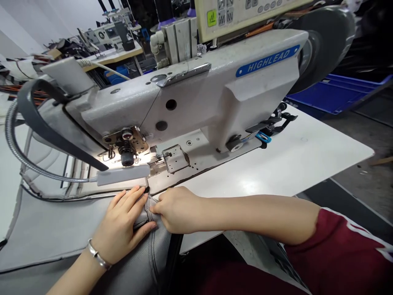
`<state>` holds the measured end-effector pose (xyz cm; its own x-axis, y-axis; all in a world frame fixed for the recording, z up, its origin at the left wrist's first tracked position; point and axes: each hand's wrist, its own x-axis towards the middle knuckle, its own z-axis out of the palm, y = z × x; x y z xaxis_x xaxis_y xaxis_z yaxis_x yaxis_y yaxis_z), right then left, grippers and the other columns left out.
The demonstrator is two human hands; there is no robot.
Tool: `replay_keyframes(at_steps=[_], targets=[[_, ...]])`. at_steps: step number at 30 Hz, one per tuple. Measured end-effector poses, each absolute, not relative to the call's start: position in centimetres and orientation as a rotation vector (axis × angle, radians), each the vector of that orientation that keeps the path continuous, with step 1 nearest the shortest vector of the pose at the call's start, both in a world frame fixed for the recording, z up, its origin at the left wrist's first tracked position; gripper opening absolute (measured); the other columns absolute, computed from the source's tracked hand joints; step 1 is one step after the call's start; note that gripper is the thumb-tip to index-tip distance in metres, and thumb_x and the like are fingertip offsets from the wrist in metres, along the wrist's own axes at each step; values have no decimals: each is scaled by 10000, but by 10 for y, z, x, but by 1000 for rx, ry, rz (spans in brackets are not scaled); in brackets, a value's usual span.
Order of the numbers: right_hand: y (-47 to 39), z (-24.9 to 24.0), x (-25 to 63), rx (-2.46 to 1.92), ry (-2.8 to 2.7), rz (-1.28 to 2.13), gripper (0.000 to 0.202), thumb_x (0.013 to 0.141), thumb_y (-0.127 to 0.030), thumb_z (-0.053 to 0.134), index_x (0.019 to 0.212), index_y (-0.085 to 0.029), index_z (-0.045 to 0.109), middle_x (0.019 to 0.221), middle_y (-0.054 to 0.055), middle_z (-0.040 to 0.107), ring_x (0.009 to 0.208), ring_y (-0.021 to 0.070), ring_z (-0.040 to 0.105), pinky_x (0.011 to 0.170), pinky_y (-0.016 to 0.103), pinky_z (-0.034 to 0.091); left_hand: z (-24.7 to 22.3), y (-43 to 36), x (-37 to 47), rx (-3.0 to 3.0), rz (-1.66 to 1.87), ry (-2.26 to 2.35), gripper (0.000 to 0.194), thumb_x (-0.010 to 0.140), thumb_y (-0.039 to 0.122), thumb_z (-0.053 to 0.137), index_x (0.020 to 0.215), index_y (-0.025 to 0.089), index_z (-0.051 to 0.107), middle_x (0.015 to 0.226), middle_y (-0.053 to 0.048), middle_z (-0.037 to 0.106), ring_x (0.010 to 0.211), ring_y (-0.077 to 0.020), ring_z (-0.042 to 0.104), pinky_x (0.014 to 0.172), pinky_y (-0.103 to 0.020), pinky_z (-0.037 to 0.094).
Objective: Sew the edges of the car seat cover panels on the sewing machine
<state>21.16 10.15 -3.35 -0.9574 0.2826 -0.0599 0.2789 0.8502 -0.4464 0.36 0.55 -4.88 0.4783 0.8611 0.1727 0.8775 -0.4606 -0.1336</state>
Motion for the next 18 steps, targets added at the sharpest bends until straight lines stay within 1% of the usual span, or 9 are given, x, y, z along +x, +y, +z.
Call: replay_keyframes(at_steps=[4, 7, 12, 18], targets=[[104, -43, 208, -455, -2973, 650, 221, 841, -211, 580, 1023, -197, 704, 798, 46, 653, 695, 193, 583, 544, 298, 273, -55, 13, -6, -2548, -202, -1480, 556, 899, 457, 556, 1341, 132, 464, 1319, -187, 577, 1295, -358, 480, 1076, -512, 346], [105, -49, 207, -454, -2944, 627, 218, 829, -217, 603, 1025, -197, 696, 785, 45, 635, 712, 194, 582, 566, 300, 296, -58, 15, -9, -2549, -237, -1460, 574, 903, 453, 543, 1355, 114, 442, 1317, -199, 566, 1294, -367, 471, 1083, -529, 331], [105, -45, 208, -467, -2966, 641, 224, 853, -209, 589, 1058, -206, 677, 801, 48, 629, 695, 178, 571, 587, 290, 322, -61, 16, -9, -2543, -264, -1466, 532, 917, 460, 527, 1287, 81, 473, 1315, -223, 553, 1307, -376, 450, 1092, -547, 313], [107, -42, 206, -493, -3011, 651, 199, 843, -232, 616, 1022, -183, 688, 842, 59, 655, 759, 211, 613, 603, 307, 342, -60, 15, -7, -2518, -257, -1473, 431, 935, 489, 508, 1191, 143, 542, 1285, -182, 582, 1301, -367, 463, 1093, -559, 323]])
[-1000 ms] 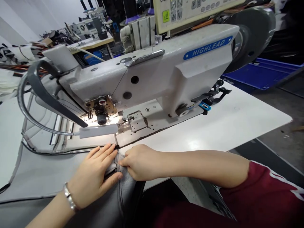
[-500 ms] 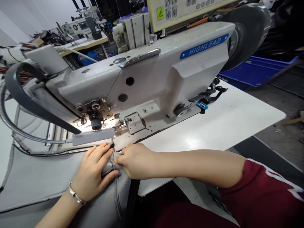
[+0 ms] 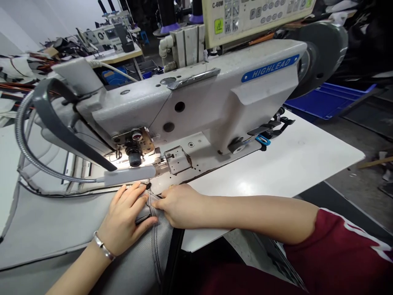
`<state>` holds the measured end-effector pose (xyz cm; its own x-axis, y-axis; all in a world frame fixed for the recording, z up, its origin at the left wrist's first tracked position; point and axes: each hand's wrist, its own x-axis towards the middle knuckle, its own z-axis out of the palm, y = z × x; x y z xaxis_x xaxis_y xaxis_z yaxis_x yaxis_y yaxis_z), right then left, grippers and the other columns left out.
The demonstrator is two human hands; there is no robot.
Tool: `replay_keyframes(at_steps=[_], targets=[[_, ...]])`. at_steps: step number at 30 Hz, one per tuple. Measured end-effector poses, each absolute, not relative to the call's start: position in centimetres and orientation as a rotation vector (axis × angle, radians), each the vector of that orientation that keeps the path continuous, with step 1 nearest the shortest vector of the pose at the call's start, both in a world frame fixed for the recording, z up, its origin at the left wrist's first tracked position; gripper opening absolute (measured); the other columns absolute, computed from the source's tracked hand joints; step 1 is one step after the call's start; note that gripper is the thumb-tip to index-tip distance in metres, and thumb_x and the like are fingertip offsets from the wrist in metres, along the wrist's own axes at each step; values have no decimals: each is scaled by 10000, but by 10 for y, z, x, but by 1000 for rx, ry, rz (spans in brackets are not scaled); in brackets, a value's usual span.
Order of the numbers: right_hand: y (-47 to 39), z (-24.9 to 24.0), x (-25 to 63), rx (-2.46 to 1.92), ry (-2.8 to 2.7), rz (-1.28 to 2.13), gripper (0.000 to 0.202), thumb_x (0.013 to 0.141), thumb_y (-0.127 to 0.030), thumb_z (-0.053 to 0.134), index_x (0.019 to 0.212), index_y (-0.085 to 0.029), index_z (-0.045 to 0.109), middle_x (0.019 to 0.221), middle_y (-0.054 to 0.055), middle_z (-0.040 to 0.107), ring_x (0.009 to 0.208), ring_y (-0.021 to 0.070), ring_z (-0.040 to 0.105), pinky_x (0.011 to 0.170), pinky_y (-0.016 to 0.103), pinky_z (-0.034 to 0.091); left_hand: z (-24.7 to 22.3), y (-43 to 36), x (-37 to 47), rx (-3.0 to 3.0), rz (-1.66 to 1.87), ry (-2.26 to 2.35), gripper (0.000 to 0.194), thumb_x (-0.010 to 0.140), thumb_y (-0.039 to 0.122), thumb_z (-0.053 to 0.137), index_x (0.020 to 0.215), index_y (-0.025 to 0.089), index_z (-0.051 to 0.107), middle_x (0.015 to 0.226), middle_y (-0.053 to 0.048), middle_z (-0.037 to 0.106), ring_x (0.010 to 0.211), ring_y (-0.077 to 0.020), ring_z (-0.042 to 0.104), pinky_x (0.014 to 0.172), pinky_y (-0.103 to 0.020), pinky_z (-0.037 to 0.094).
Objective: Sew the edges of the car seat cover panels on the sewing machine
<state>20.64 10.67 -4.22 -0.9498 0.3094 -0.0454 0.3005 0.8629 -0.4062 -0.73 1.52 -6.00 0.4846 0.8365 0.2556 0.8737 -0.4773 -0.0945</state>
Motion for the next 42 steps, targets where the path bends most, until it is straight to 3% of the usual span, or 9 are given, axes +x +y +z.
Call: replay_keyframes(at_steps=[10, 17, 25, 32, 38, 42], targets=[[121, -38, 192, -604, -3062, 619, 202, 849, -228, 610, 1033, -178, 677, 860, 62, 659, 756, 195, 602, 564, 293, 286, -60, 36, -14, -2496, -293, -1620, 441, 932, 564, 481, 1090, 175, 617, 1207, -146, 619, 1099, -322, 567, 904, -474, 438], [131, -41, 181, -692, -3028, 646, 198, 835, -219, 610, 1017, -206, 688, 905, 47, 660, 789, 176, 578, 552, 286, 257, -67, 50, -29, -2507, -281, -1739, 531, 924, 651, 431, 1103, 201, 649, 1021, -98, 690, 889, -283, 640, 725, -392, 475], [143, -49, 173, -852, -2871, 778, 328, 866, -213, 515, 1114, -318, 703, 1029, 24, 686, 861, 181, 603, 623, 286, 332, -72, 66, -37, -2534, -379, -1908, 607, 922, 719, 317, 962, 264, 716, 894, -50, 719, 852, -241, 660, 788, -349, 507], [147, -59, 172, -849, -2780, 810, 419, 861, -194, 474, 1179, -369, 683, 1113, -2, 679, 899, 173, 612, 648, 283, 363, -72, 73, -42, -2456, -427, -1868, 668, 882, 776, 321, 1044, 260, 712, 822, -56, 715, 787, -241, 651, 776, -365, 512], [147, -62, 172, -856, -2751, 799, 466, 877, -204, 446, 1258, -395, 636, 1156, -6, 674, 921, 176, 622, 661, 283, 373, -73, 73, -42, -2480, -505, -1760, 558, 926, 676, 392, 1103, 242, 695, 1053, -75, 721, 919, -260, 660, 851, -404, 505], [144, -61, 173, -841, -2757, 778, 386, 867, -198, 473, 1151, -313, 708, 1050, 22, 702, 904, 176, 624, 650, 279, 359, -69, 70, -39, -2507, -540, -1706, 481, 938, 603, 447, 1202, 252, 644, 1178, -74, 685, 1072, -279, 621, 932, -435, 470]])
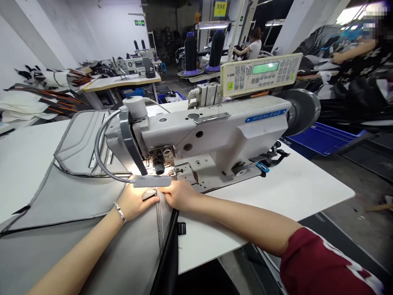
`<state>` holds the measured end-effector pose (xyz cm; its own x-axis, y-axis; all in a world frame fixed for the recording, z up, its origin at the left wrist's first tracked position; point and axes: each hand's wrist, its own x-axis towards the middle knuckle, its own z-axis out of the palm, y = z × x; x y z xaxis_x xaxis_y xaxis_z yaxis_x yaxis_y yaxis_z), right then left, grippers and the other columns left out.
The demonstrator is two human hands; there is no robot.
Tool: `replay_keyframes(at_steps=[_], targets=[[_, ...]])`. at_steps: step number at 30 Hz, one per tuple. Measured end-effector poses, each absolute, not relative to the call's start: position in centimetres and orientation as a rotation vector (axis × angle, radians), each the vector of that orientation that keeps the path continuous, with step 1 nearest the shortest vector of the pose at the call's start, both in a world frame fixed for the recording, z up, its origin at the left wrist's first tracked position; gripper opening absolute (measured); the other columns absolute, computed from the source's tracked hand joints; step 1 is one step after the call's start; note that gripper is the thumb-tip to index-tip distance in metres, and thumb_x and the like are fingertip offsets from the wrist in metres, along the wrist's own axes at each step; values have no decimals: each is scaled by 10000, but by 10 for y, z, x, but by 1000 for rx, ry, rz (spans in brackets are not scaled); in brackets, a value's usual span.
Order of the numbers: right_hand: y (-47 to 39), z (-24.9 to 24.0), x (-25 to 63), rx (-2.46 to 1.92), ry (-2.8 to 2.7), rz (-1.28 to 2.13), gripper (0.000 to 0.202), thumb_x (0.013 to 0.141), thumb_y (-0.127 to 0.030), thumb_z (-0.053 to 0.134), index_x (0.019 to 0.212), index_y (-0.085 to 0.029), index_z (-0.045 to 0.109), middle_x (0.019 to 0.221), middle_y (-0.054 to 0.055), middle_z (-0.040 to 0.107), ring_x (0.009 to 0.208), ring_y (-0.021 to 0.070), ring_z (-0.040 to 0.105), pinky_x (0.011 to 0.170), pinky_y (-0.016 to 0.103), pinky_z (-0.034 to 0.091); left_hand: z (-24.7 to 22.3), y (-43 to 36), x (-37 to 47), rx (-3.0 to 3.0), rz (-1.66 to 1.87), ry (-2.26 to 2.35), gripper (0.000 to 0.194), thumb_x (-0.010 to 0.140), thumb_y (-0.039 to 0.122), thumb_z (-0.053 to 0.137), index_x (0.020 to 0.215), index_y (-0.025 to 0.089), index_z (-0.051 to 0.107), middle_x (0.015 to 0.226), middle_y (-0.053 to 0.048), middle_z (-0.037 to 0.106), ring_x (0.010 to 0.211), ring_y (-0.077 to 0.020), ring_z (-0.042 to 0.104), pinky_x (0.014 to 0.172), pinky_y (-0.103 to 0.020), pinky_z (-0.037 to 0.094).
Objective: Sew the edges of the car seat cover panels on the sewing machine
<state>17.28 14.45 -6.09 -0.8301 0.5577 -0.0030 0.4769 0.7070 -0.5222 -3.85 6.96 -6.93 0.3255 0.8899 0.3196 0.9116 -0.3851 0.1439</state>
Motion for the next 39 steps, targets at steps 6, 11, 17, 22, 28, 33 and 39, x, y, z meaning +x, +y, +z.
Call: replay_keyframes(at_steps=[6, 11, 17, 22, 28, 33, 39], targets=[[140, -61, 175, -740, -2741, 812, 309, 837, -135, 497, 1000, -233, 741, 948, 24, 717, 858, 154, 602, 664, 255, 342, -68, 61, -29, -2461, -560, -1676, 448, 945, 563, 447, 1066, 189, 661, 1013, -95, 710, 960, -283, 632, 900, -455, 446], [138, -68, 177, -751, -2584, 939, 310, 819, -137, 503, 975, -233, 753, 959, 17, 727, 824, 151, 600, 729, 252, 387, -69, 58, -26, -2412, -537, -1682, 470, 955, 579, 403, 1002, 187, 659, 951, -90, 708, 909, -273, 619, 912, -461, 418], [141, -80, 177, -877, -2122, 1248, 300, 849, -308, 435, 805, -160, 692, 796, 51, 669, 777, 174, 591, 745, 273, 434, -68, 61, -26, -2401, -535, -1739, 457, 939, 584, 429, 1048, 208, 665, 1017, -96, 689, 1016, -287, 590, 946, -468, 406], [143, -83, 176, -1000, -1959, 1363, 401, 817, -483, 356, 746, -158, 580, 605, 22, 517, 525, 147, 470, 518, 263, 371, -71, 62, -26, -2385, -581, -1764, 453, 915, 596, 473, 977, 188, 658, 1062, -115, 676, 1030, -287, 578, 992, -481, 384], [139, -80, 174, -1049, -1887, 1365, 436, 781, -561, 356, 731, -165, 533, 596, 18, 482, 507, 135, 424, 486, 258, 331, -76, 62, -27, -2350, -587, -1803, 459, 905, 608, 481, 875, 177, 635, 969, -107, 674, 989, -275, 584, 1016, -469, 369], [139, -81, 173, -1043, -1871, 1329, 479, 771, -607, 347, 694, -166, 517, 630, 35, 501, 542, 133, 447, 512, 254, 354, -76, 61, -29, -2339, -615, -1779, 441, 919, 573, 461, 838, 170, 620, 913, -98, 666, 928, -263, 592, 957, -454, 399], [136, -81, 171, -1014, -1890, 1273, 505, 798, -621, 314, 652, -175, 501, 560, 20, 479, 471, 128, 416, 475, 256, 334, -69, 38, -33, -2310, -661, -1750, 430, 950, 532, 377, 863, 185, 615, 892, -81, 659, 910, -242, 597, 907, -424, 437]])
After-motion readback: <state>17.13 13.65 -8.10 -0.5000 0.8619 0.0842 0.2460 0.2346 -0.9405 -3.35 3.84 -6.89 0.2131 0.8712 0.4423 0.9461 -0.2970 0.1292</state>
